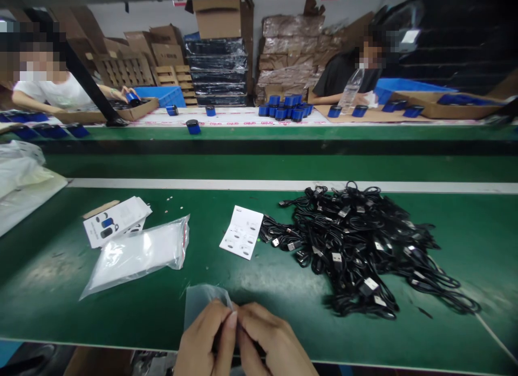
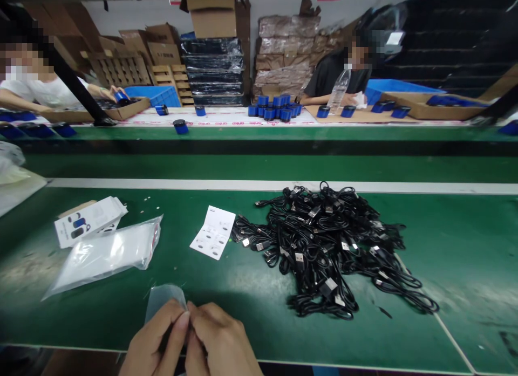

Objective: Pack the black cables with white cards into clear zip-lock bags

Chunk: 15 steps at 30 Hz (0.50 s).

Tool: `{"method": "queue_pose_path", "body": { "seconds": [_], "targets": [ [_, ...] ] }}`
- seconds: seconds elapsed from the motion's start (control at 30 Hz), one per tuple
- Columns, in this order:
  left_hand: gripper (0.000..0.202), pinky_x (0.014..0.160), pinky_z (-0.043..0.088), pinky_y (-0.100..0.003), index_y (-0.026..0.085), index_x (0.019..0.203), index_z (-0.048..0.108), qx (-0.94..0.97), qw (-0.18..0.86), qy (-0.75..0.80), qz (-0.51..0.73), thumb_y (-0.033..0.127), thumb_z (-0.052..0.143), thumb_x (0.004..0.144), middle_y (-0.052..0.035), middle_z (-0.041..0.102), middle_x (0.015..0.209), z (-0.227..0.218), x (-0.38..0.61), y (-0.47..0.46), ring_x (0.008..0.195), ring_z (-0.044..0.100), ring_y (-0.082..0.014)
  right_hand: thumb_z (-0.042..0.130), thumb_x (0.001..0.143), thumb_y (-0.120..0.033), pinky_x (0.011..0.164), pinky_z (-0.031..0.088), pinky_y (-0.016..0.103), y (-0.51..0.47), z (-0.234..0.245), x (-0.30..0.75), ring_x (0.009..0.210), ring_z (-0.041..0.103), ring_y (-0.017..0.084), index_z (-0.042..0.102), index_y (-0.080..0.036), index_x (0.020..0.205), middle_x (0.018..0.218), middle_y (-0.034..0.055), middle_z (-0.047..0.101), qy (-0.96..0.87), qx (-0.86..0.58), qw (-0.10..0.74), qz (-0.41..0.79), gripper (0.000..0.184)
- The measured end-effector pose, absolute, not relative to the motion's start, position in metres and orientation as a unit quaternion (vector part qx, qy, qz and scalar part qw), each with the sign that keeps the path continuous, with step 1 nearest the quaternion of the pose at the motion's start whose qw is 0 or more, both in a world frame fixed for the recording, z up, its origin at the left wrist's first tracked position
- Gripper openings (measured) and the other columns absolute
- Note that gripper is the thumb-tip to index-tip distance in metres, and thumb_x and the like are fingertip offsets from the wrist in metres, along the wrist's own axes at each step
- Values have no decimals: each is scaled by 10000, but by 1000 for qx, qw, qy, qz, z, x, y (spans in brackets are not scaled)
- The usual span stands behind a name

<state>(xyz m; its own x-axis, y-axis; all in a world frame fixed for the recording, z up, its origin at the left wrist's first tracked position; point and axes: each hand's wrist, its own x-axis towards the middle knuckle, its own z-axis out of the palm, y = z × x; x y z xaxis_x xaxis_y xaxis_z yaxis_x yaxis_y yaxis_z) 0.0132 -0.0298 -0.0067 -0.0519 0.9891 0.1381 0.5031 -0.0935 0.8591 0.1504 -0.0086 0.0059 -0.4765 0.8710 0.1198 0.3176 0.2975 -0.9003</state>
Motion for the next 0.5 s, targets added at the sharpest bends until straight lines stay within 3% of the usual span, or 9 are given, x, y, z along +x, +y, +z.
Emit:
{"method": "queue_pose_path", "body": {
  "seconds": [0.13, 0.23, 0.4, 0.47, 0.5],
  "targets": [
    [216, 521, 362, -202, 256, 676, 465, 688, 232, 575, 376, 213, 477, 887, 73, 490, 576, -10, 10, -27, 490, 497, -115, 433, 788, -96, 512, 463, 206, -5, 5, 150, 561, 649, 155, 662, -157, 738, 666, 52, 665, -782, -443, 276, 341, 242],
    [228, 475, 356, -185, 257, 673, 421, 724, 183, 562, 355, 185, 466, 884, 86, 467, 555, -14, 2, -25, 447, 483, -102, 529, 723, -93, 444, 394, 222, -4, 3, 145, 486, 642, 165, 622, -180, 622, 584, 19, 660, -807, -491, 218, 245, 162],
    [185, 470, 412, -157, 261, 725, 462, 737, 158, 557, 348, 186, 427, 890, 82, 533, 572, -19, -12, -23, 458, 546, -99, 534, 819, -74, 569, 485, 256, 7, 15, 142, 619, 671, 185, 653, -193, 759, 697, 13, 684, -792, -534, 195, 221, 179],
    [221, 445, 398, -155, 256, 694, 436, 724, 165, 571, 350, 206, 421, 909, 86, 491, 539, -20, -15, -22, 436, 516, -97, 579, 854, -123, 752, 524, 310, 18, 26, 145, 856, 670, 220, 656, -166, 1001, 928, 66, 699, -807, -505, 202, 229, 171],
    [250, 435, 387, -156, 254, 671, 408, 716, 169, 579, 351, 217, 415, 918, 88, 460, 527, -19, -15, -21, 429, 497, -96, 622, 849, -163, 854, 505, 361, 25, 31, 147, 1004, 628, 258, 614, -132, 1137, 1085, 118, 667, -817, -498, 196, 215, 290]
  ]
}}
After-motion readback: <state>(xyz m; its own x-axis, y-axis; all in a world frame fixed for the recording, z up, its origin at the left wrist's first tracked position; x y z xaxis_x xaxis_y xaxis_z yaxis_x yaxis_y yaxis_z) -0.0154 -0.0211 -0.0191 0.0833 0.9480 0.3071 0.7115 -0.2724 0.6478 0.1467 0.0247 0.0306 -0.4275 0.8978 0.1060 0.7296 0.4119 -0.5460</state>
